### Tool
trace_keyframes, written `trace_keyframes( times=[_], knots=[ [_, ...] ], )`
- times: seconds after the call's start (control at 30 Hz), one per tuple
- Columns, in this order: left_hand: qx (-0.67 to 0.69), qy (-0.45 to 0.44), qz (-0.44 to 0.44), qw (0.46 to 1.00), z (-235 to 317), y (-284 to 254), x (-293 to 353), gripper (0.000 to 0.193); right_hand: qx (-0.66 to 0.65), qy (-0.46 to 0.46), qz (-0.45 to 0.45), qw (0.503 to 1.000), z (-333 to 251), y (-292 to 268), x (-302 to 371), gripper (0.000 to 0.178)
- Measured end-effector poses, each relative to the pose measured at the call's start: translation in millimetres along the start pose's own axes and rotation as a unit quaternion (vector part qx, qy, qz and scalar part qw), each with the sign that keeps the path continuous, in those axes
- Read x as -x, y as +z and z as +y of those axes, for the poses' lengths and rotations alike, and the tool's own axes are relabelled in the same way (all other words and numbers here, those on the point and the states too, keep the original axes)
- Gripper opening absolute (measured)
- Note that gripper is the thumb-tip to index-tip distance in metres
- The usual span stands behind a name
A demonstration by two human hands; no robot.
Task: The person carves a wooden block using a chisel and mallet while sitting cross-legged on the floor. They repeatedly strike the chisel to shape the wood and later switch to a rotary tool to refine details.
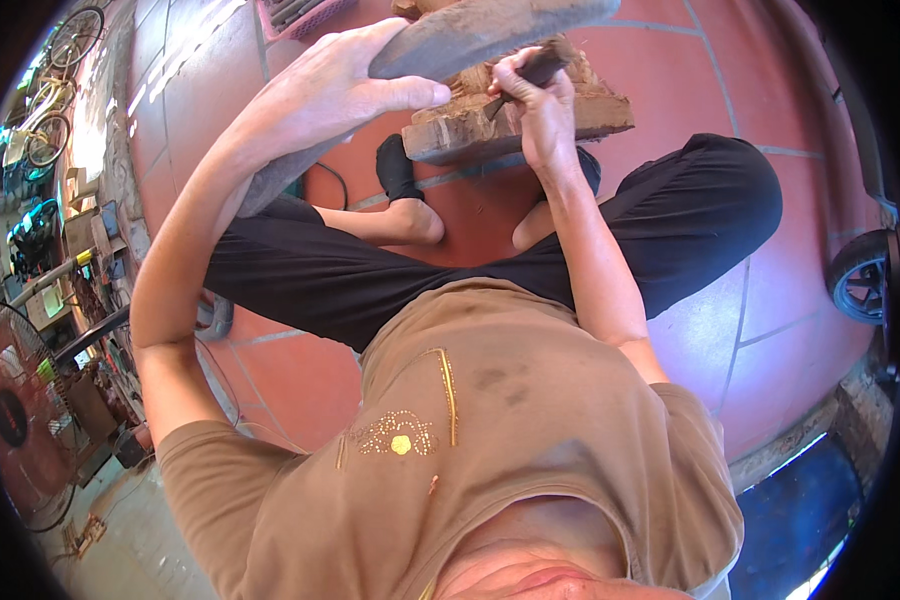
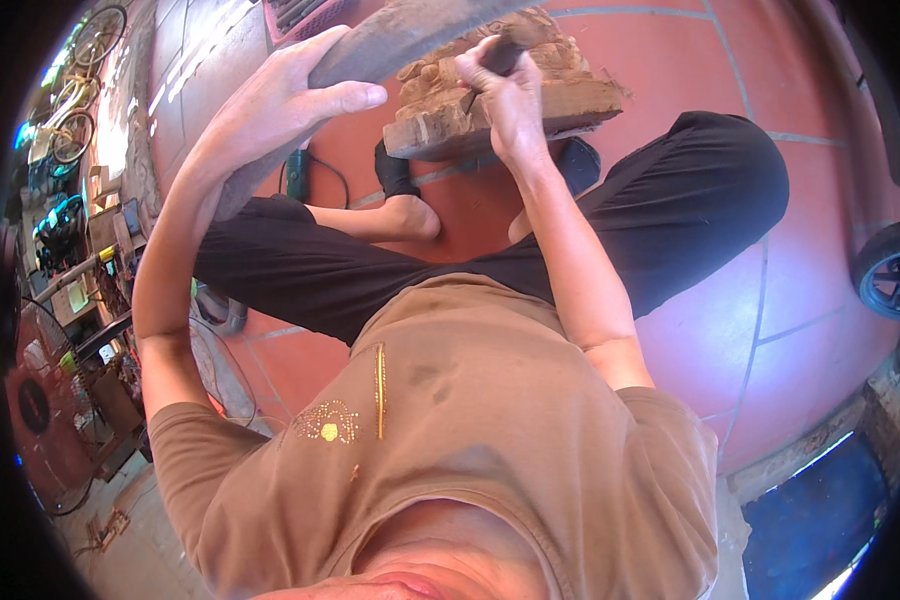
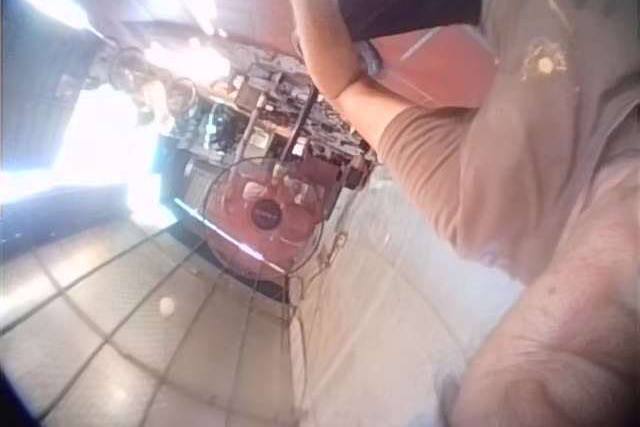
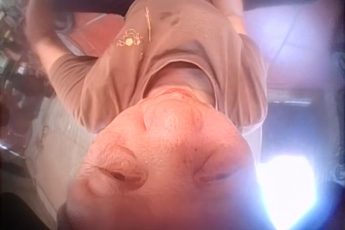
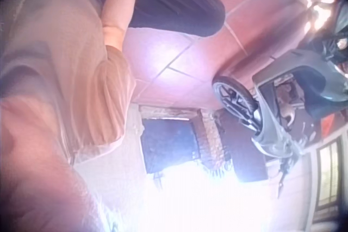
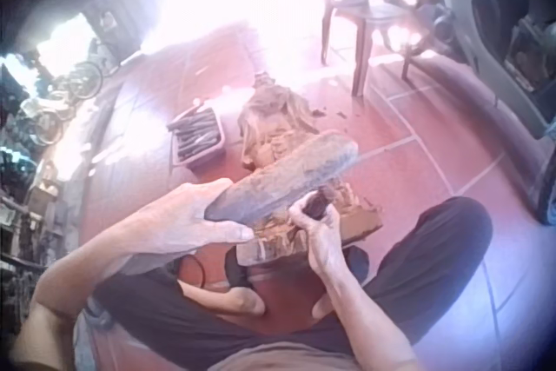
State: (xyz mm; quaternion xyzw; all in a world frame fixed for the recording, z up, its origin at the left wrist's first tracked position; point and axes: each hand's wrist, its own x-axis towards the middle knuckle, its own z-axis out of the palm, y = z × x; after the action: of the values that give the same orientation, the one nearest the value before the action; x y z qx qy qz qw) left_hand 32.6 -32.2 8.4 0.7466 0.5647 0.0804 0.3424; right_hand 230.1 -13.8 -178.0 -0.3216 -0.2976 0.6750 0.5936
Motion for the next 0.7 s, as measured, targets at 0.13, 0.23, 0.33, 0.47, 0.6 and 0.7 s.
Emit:
trace_keyframes(
  times=[0.13, 0.23, 0.33, 0.47, 0.6, 0.7],
  knots=[
    [0.093, -0.096, -0.006, 0.991, -2.2, -2.3, 12.6, 0.061, -0.109, 0.057, 0.073, 0.99, -5.7, -11.4, -0.8, 0.018],
    [0.154, -0.085, -0.001, 0.984, -7.4, 1.1, 17.0, 0.058, -0.025, 0.057, -0.002, 0.998, -17.5, -6.3, 9.9, 0.02],
    [0.183, -0.086, 0.021, 0.979, -10.9, 3.5, 21.4, 0.056, -0.015, 0.088, -0.03, 0.996, -21.7, -11.6, 16.7, 0.019],
    [0.221, -0.085, 0.029, 0.971, -12.1, 1.8, 29.6, 0.053, -0.047, 0.062, -0.027, 0.997, -23.9, -14.7, 16.2, 0.018],
    [0.26, -0.062, 0.04, 0.963, -8.6, 4.2, 28.9, 0.05, -0.067, 0.019, -0.024, 0.997, -17.8, -14.2, 17.0, 0.019],
    [0.257, -0.062, 0.046, 0.963, -10.5, 9.8, 28.0, 0.054, -0.049, -0.017, -0.026, 0.998, -13.3, -7.3, 19.1, 0.023]
  ],
)
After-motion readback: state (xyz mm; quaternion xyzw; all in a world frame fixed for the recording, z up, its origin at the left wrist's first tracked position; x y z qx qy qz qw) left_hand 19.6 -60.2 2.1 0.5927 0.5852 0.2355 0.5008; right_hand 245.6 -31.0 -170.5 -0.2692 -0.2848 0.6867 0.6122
